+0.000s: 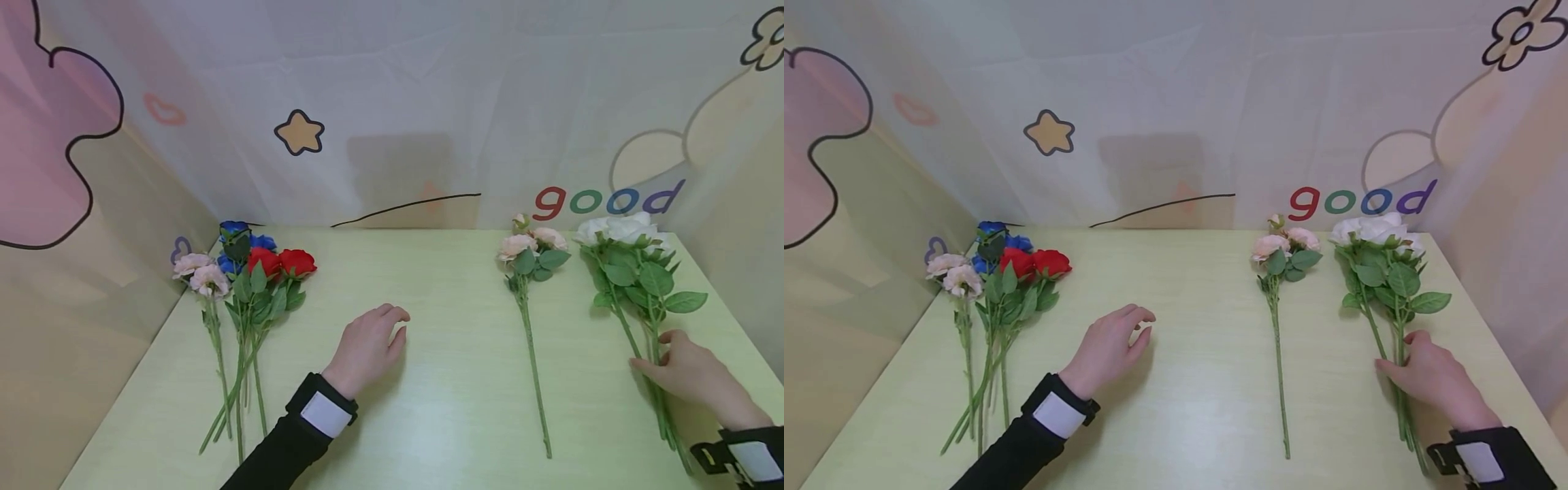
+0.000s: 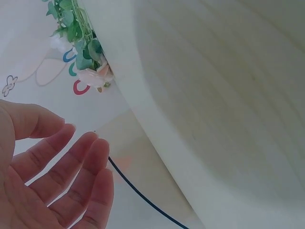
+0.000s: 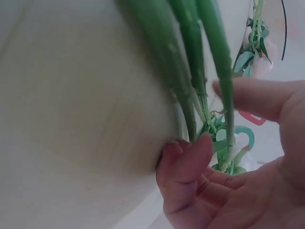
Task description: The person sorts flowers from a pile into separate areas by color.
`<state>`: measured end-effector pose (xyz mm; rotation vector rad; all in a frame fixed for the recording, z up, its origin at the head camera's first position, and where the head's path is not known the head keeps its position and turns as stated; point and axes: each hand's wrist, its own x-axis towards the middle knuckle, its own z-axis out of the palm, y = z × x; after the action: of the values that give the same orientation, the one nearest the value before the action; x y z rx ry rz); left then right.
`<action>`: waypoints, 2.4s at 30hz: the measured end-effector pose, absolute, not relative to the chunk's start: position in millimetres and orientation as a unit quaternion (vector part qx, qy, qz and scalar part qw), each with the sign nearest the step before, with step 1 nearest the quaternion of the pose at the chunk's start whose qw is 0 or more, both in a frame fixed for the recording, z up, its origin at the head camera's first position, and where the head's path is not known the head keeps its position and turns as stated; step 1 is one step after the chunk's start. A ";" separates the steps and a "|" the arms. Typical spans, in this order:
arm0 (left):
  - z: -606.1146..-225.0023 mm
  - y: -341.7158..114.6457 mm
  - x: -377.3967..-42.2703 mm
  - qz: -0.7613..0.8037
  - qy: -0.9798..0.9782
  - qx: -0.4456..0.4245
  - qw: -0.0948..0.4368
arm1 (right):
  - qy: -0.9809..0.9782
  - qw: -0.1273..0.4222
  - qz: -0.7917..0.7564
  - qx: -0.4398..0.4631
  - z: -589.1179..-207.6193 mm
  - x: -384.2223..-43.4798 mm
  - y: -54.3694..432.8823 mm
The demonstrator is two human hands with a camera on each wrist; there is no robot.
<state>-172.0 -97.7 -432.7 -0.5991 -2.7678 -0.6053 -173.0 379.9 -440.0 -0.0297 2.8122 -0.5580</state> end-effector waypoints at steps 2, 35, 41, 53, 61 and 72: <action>-431.8 -98.2 -171.7 -0.210 -0.949 -0.204 0.121 | 0.972 0.133 -0.191 -0.015 -441.4 -173.1 380.0; -431.4 -125.0 -169.5 -0.170 -0.966 -0.162 0.105 | 0.941 -0.176 -0.286 -0.032 -430.8 -168.7 309.9; -427.7 -137.4 -168.5 -0.152 -0.974 -0.130 0.104 | 0.931 -0.158 -0.328 -0.044 -421.5 -178.4 272.3; -424.4 -190.1 -165.0 -0.092 -0.983 -0.110 0.114 | 0.871 -0.081 -0.480 -0.063 -407.4 -195.9 186.6; -415.0 -228.3 -153.2 -0.083 -0.987 -0.080 0.113 | 0.767 0.033 -0.640 -0.037 -405.3 -201.5 128.9; -408.8 -273.0 -137.6 -0.085 -0.996 -0.016 0.036 | 0.636 0.129 -0.759 -0.055 -404.0 -190.8 60.9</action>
<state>-137.6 -273.0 -408.8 -0.0491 -3.0583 -0.2610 -190.8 60.9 -404.0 -0.1601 1.8504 -2.2061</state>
